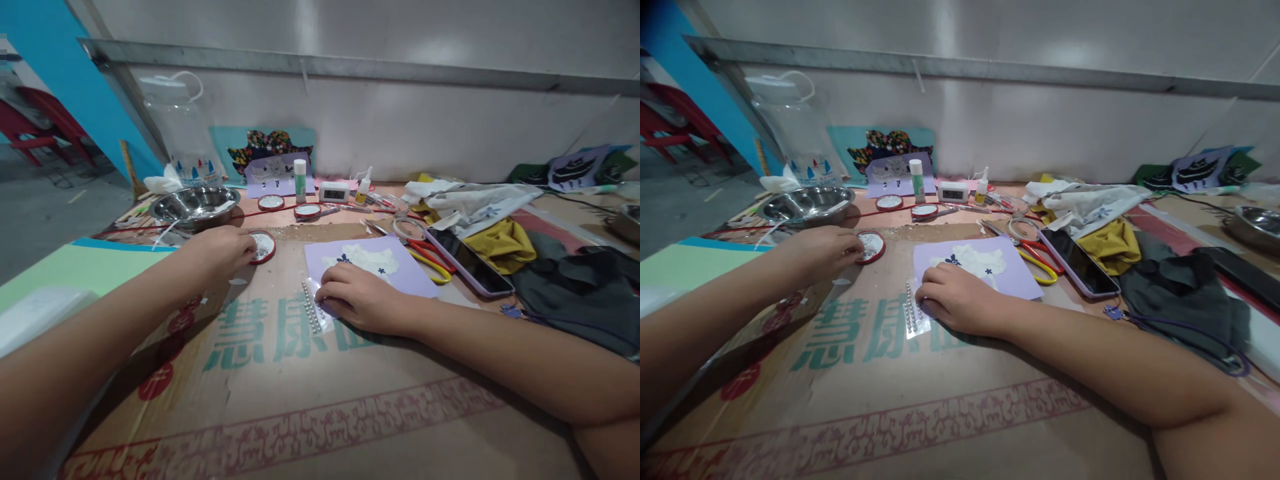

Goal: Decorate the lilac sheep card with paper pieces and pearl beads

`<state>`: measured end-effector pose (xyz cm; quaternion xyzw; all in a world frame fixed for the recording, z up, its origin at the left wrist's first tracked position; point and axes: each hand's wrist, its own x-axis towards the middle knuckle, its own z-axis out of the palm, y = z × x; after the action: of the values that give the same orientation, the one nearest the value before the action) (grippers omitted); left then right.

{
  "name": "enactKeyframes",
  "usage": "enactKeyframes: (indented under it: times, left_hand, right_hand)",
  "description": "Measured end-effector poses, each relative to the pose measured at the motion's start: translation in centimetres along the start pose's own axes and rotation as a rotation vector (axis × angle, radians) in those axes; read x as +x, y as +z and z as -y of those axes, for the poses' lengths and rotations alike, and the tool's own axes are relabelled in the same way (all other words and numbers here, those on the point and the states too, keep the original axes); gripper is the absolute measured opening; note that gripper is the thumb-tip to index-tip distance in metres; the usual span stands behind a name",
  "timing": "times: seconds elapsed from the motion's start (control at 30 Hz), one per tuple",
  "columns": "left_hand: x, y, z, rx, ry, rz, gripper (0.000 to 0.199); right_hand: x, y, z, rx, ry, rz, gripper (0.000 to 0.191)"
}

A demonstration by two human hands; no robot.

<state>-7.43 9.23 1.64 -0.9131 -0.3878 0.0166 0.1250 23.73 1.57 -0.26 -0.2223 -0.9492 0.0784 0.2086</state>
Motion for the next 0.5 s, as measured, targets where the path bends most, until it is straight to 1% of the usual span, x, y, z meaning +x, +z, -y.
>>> enactKeyframes:
  times: [0.1,0.2,0.43,0.5]
  left_hand:
    - [0.1,-0.6,-0.3,0.014,-0.069,0.015,0.026]
    - [0.2,-0.7,-0.8,-0.011,-0.131,0.014,0.024]
    - [0.0,-0.4,-1.1,-0.058,-0.236,0.008,0.024]
    - [-0.1,-0.2,-0.9,-0.057,-0.226,-0.012,0.024]
  right_hand:
    - [0.0,0.0,0.0,0.0,-0.003,-0.001,0.022]
    - [0.0,0.1,-0.1,0.002,-0.004,0.0,0.023]
    - [0.0,0.0,-0.1,0.001,-0.006,0.001,0.022]
    - [0.0,0.1,-0.1,0.002,-0.004,0.001,0.022]
